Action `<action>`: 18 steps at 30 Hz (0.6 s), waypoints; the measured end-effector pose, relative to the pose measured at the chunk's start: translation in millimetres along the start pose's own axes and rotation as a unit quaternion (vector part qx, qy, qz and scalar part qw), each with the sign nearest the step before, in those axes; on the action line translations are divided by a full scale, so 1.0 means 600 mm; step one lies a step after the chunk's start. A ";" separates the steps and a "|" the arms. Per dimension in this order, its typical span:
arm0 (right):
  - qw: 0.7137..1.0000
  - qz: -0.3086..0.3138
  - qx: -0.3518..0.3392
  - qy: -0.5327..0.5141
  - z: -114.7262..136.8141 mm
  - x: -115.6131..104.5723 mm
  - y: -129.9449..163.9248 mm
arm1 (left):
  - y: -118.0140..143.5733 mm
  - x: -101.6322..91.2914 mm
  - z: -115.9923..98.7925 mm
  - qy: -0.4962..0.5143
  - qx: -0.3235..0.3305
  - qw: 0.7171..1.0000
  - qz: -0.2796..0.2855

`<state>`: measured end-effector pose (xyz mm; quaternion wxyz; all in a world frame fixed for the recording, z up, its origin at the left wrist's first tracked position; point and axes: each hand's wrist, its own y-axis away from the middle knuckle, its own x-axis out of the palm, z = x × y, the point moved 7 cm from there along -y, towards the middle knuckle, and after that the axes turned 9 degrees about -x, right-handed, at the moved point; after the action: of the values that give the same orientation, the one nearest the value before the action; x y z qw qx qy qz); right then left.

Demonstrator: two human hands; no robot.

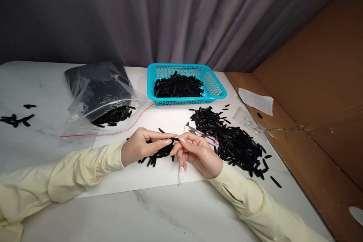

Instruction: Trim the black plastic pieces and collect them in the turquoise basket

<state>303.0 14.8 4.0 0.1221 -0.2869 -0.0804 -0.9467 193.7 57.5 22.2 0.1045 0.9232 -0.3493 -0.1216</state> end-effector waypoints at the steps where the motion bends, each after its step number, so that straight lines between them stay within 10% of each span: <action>1: 1.000 0.000 0.000 0.000 0.000 0.000 0.000 | 0.000 0.000 0.001 0.001 0.004 1.000 0.000; 18: 1.000 0.012 -0.007 -0.007 0.004 0.004 0.001 | 0.004 0.003 -0.006 -0.002 0.058 0.998 0.024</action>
<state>302.4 14.2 7.3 0.1311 -0.2954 -0.0713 -0.9436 194.6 55.0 25.8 0.0529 0.9190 -0.3777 -0.1000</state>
